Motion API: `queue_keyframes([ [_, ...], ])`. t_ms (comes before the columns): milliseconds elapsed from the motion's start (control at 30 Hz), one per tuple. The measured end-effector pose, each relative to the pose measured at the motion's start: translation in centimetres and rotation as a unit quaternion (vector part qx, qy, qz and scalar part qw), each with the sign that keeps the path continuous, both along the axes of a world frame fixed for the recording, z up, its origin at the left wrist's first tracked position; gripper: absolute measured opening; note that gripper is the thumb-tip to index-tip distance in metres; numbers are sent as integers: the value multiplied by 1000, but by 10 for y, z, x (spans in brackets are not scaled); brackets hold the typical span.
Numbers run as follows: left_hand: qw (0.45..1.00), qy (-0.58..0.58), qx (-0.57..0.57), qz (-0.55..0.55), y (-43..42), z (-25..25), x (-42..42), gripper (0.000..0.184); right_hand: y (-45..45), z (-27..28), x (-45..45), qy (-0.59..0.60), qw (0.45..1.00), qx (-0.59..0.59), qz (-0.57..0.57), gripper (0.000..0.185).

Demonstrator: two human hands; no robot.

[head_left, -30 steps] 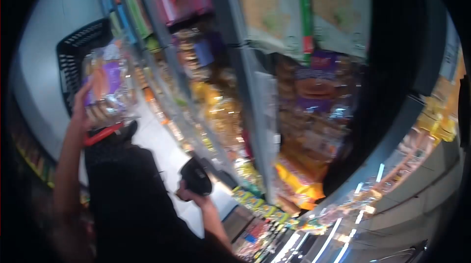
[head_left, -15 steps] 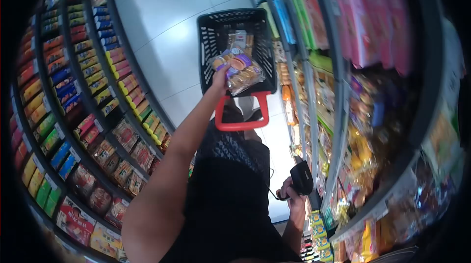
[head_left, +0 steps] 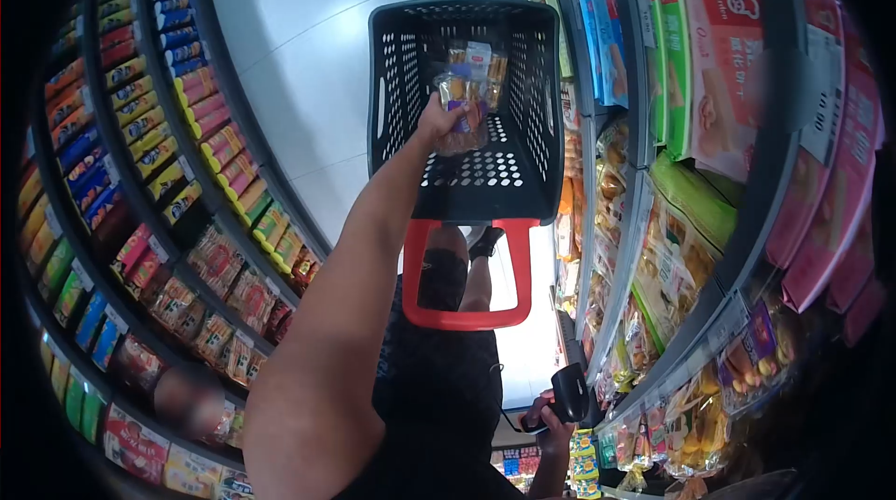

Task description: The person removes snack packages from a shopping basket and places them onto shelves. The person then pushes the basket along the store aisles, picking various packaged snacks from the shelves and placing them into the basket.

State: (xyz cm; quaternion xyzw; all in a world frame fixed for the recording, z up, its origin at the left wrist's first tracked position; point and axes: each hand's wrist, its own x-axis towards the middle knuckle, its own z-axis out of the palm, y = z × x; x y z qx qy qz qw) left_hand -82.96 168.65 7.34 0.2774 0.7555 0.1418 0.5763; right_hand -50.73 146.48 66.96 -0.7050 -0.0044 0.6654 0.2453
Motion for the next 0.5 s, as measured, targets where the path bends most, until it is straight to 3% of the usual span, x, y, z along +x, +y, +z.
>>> queue_keyframes([
  [33, 998, -59, 3, 9, 2, -10, -1, 89, -2, -2, -1, -4, 1000, -4, 7, 28],
  [133, 982, 174, -50, -57, -6, 1, 6, 98, -7, -8, -4, 23, 1000, -17, -13, 30],
  [167, 977, 160, -123, -65, -9, 18, 5, 104, -9, -8, -6, 18, 999, -25, -12, 30],
  [267, 959, 53, -125, -248, -35, 25, 0, 93, -18, -7, -10, 25, 999, -17, -22, 29],
  [300, 956, 70, -21, -285, -37, 64, 7, 75, -23, -6, -11, 30, 999, -7, -15, 27],
  [367, 942, 23, 37, -331, -35, 142, 18, 52, -29, -2, -14, 41, 999, 6, -13, 25],
  [467, 919, -107, 1, -381, -32, 279, 36, 40, -35, 6, -17, 49, 998, 38, -14, 23],
  [500, 907, -153, 11, -393, -56, 291, 40, 42, -43, 6, -16, 51, 997, 53, -16, 23],
])
